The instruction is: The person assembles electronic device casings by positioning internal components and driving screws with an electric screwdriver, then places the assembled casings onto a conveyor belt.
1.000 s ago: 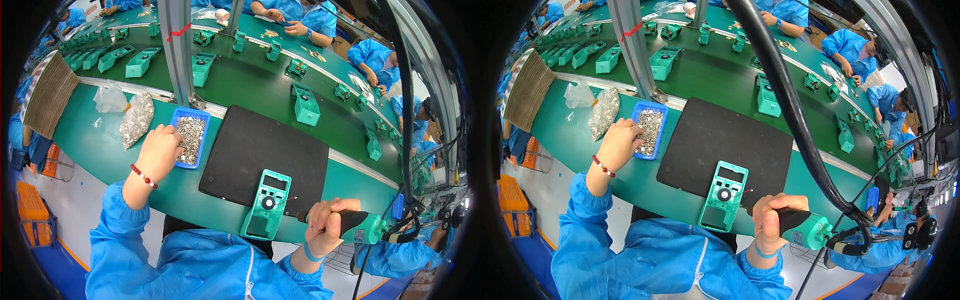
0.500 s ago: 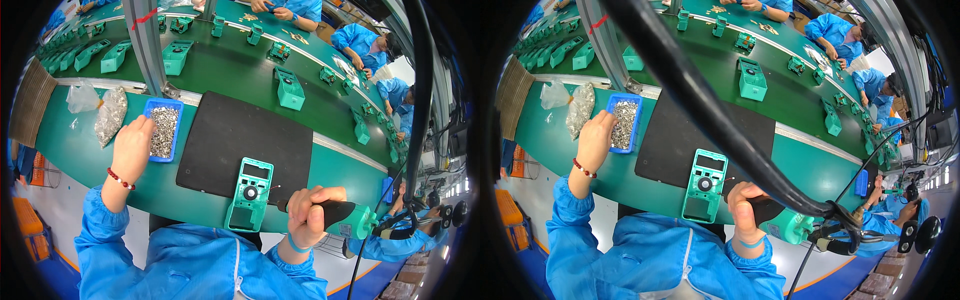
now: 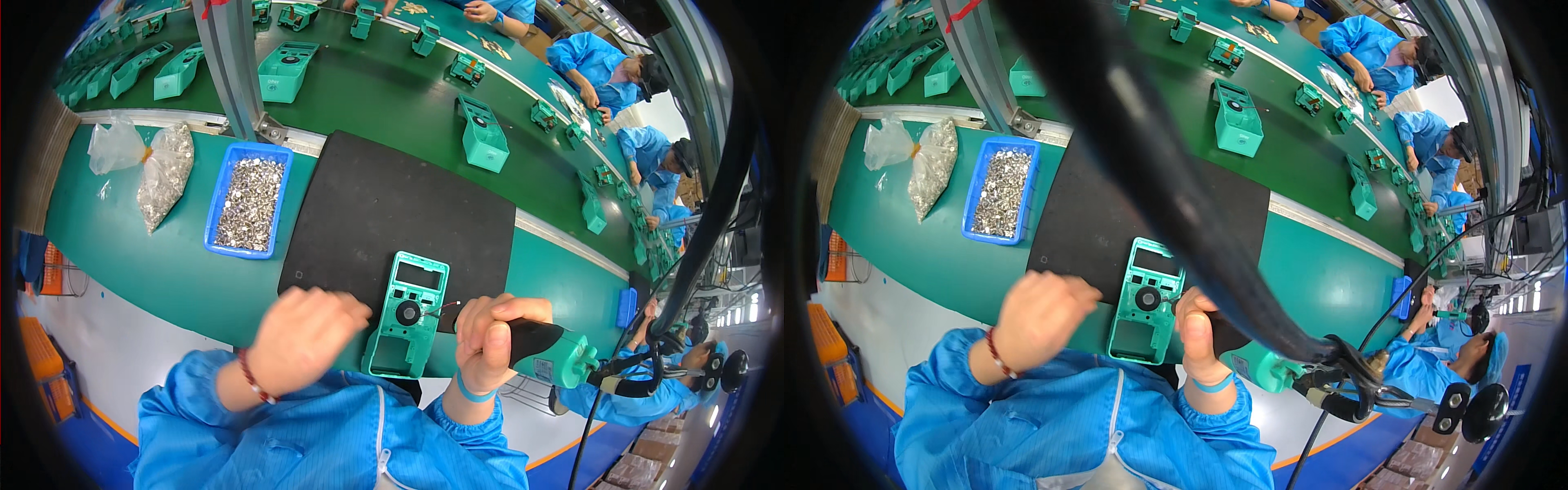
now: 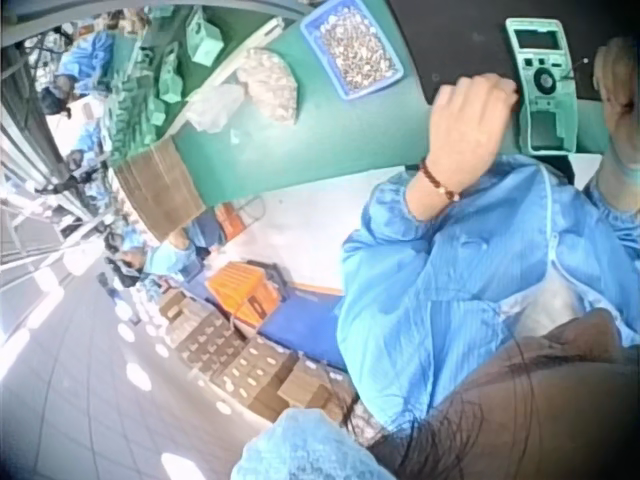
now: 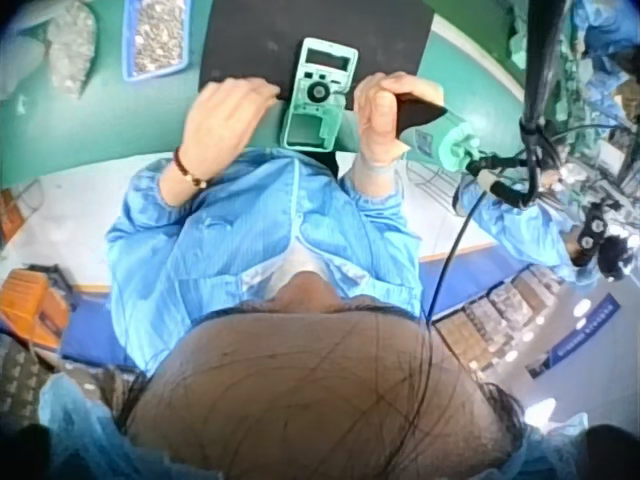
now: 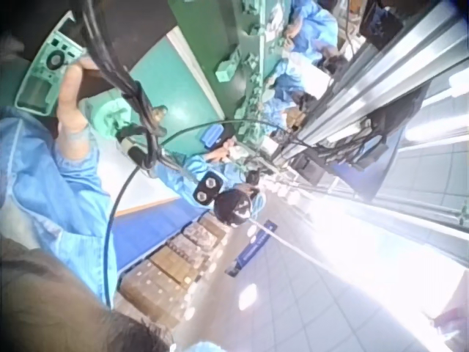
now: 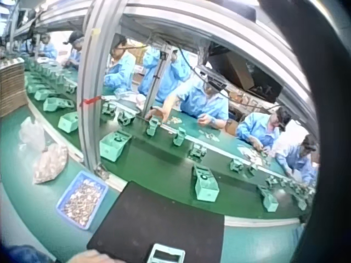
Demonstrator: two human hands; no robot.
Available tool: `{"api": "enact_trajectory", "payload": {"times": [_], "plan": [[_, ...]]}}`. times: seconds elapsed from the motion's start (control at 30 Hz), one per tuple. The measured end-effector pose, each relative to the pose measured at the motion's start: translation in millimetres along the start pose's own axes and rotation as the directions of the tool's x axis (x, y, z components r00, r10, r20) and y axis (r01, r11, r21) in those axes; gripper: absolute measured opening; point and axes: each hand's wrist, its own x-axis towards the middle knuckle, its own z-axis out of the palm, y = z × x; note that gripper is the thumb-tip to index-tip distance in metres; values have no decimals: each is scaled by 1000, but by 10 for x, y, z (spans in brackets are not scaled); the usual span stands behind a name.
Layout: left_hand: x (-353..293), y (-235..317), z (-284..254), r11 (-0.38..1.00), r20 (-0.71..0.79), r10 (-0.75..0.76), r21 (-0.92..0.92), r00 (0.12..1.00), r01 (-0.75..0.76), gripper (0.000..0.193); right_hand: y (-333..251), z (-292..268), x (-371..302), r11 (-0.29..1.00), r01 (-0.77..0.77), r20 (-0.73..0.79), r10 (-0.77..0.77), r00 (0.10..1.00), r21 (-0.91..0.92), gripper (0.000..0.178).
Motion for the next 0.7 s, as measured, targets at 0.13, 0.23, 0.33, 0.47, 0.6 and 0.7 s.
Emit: {"api": "enact_trajectory", "payload": {"times": [0.13, 0.23, 0.33, 0.47, 0.6, 0.7], "plan": [[-117, 243, 291, 989, 34, 83, -125, 996, -78, 19, 52, 7, 31, 1000, 19, 27, -19, 999, 10, 22], [-121, 319, 442, 975, -9, 71, -209, 997, -72, 19, 85, -11, 36, 1000, 13, 25, -12, 1000, -25, 20], [-124, 328, 555, 976, -16, 59, -210, 998, -61, 20, 107, 4, 34, 999, 23, 25, -22, 999, -27, 18], [-132, 326, 582, 978, -8, 55, -201, 998, -56, 18, 98, -43, -22, 996, -68, -34, 70, 997, 66, 26], [-145, 304, 624, 979, 8, 57, -196, 998, -54, 19, 111, -41, -12, 995, -72, -36, 74, 997, 64, 26], [-135, 299, 629, 981, 12, 58, -187, 998, -55, 20, 112, -47, -13, 995, -75, -34, 78, 996, 70, 26]]}}
